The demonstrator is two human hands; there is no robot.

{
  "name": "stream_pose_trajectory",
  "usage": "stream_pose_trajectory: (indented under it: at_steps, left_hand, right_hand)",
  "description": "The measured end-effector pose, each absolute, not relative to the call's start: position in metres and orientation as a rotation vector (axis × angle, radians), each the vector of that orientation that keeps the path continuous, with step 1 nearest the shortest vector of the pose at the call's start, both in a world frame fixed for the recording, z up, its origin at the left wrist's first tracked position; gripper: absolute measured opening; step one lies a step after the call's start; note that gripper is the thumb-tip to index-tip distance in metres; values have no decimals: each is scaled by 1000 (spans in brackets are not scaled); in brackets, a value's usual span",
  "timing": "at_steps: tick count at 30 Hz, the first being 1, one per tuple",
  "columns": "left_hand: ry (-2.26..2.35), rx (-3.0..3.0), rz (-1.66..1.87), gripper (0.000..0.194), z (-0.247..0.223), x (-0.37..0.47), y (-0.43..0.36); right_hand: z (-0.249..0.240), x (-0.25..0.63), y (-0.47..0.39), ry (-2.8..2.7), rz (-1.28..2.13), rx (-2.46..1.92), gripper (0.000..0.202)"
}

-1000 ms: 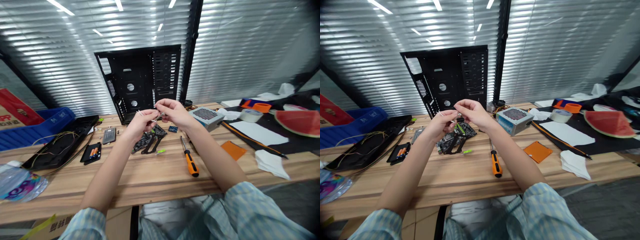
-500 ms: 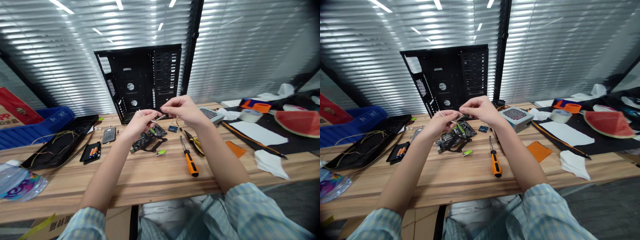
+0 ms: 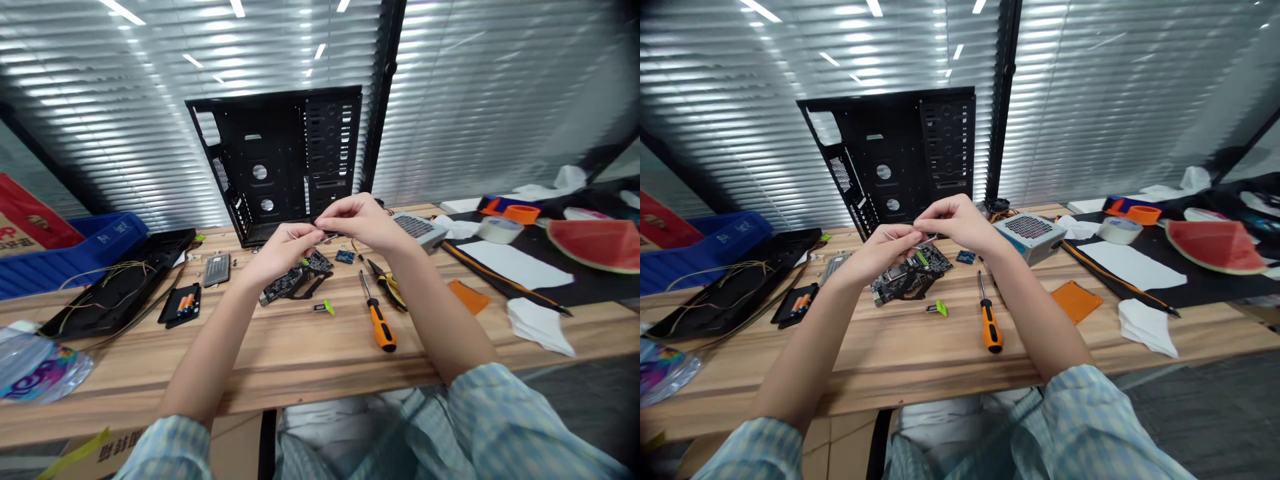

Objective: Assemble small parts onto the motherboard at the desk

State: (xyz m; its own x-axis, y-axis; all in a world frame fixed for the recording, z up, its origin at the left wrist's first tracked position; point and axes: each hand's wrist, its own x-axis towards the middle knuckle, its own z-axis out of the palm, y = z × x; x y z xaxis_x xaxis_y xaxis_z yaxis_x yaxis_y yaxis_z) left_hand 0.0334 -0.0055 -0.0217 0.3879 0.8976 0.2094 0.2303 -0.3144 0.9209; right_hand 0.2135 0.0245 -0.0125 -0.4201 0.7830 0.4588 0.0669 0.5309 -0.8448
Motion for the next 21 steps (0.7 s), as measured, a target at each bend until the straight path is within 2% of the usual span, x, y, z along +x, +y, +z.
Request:
stream_pose_trajectory:
  at_steps: [6,16,21]
  left_hand:
    - [1003,1834,1017,34,-18,34,-11]
    - [1083,1874,1336,24,-10,24,-10]
    - [1124,1874,1362,23,-6,20,-10]
  right_hand:
    - [-19,214,34,-1729,980,-754,35]
    - [-24,213,41,-1613,1152,-723,36]
    - [-24,214,41,-1597,1102,-758,36]
